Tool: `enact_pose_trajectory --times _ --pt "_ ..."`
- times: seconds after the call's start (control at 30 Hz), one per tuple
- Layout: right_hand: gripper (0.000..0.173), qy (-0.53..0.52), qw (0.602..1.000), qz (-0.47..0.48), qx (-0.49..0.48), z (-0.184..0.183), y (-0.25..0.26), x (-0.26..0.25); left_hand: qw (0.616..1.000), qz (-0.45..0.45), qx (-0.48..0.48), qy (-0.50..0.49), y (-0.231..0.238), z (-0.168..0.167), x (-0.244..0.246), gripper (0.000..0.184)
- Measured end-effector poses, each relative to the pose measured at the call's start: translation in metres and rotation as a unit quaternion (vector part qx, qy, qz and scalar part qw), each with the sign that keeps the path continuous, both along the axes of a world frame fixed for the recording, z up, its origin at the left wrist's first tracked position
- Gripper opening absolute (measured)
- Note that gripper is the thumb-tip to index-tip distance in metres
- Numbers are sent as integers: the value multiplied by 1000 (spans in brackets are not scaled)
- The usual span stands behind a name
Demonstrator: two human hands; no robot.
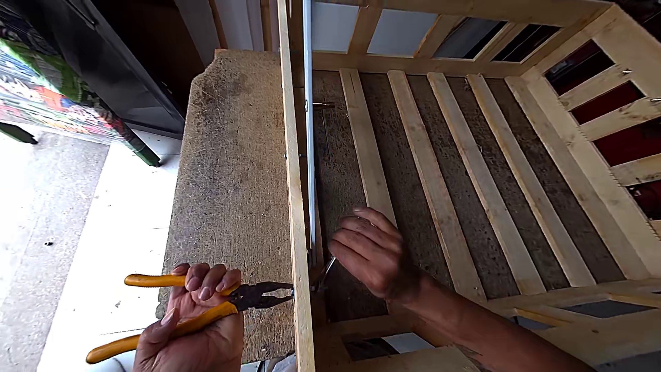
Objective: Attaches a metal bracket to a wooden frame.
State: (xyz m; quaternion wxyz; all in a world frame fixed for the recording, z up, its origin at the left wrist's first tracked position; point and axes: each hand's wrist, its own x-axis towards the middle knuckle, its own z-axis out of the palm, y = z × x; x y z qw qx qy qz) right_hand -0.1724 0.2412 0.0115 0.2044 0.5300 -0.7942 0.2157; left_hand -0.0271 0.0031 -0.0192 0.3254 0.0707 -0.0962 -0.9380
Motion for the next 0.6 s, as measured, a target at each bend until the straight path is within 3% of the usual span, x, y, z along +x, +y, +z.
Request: enact_pose_trajectory --times 0.1,0.2,0.3,0.4,0.5,0.6 --pt "14 117 993 -24 8 29 17 18 1000 -12 6 0 -2 -3 0 34" --pt "10 67 995 -71 -22 14 51 13 999 -37 21 1 -4 -10 1 36" --pt "15 -86 980 -165 -67 5 79 2 998 -51 41 4 -10 -16 4 44" --pt "27 -307 919 -240 -58 2 79 -2 999 -7 -22 -35 -39 -11 -9 57" --pt "39 -443 867 -222 -52 0 64 -18 984 34 -151 -90 -75 4 -50 57" --pt "40 -550 814 -182 -49 5 39 -41 969 38 -219 -105 -94 18 -104 51"
